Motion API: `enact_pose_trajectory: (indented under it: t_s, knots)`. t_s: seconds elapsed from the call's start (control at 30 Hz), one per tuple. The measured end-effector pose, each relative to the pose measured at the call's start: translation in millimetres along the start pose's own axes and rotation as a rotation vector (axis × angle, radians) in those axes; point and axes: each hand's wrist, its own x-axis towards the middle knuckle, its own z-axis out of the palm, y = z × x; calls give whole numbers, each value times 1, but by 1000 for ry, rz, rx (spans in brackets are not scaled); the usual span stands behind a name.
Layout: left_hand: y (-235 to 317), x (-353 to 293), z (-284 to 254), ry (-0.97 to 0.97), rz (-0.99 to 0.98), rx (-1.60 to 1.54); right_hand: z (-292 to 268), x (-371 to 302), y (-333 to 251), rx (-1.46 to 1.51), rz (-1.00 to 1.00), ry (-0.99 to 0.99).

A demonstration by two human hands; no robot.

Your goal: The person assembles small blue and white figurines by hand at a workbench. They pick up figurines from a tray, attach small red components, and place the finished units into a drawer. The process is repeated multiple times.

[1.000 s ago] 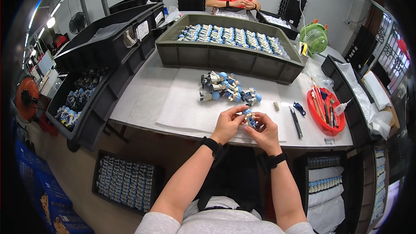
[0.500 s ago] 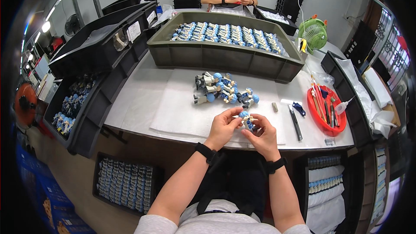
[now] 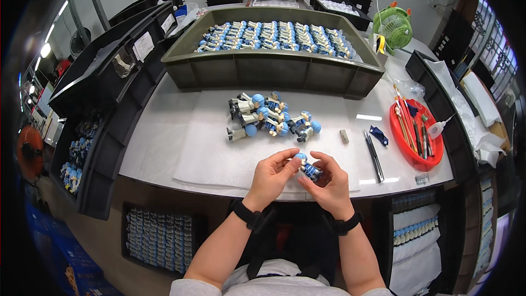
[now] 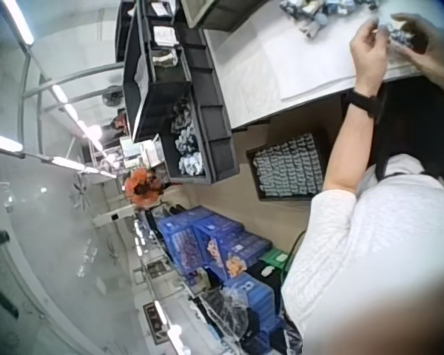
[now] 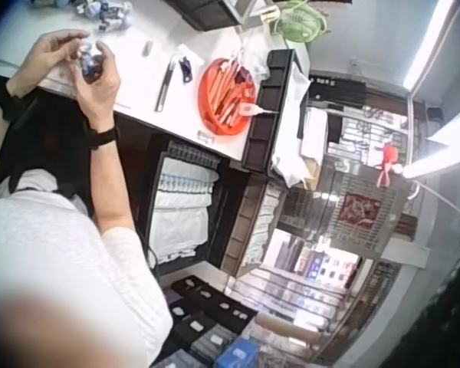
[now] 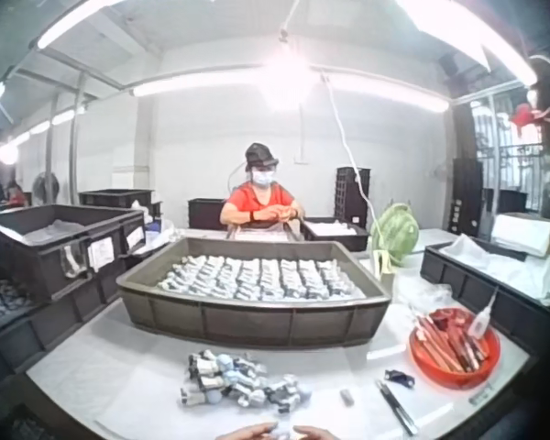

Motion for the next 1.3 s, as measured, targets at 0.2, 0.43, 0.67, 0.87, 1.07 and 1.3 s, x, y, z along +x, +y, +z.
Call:
enact_pose_trajectory:
  t_s: [0.2,0.43,0.67,0.87,1.07,1.3]
  knots:
    - [-1,0,-2,-24,20,-86,0,-1,6,28,-101,-27]
    - [4,1,-1,-14,7,-174,1,-2,11,154,-6,50]
    - [2,-1,-5,-24,-3,-68,-3,0,10,8,-84,20]
    - [3,0,-6,-24,30,-153,-4,1,4,76,3,-38]
    - [2,1,-6,-54,51,-97,-4,-1,11,143,-11,7]
    - [-1,-1,-1,25,9,-66,-5,-3,10,245,-16,-12]
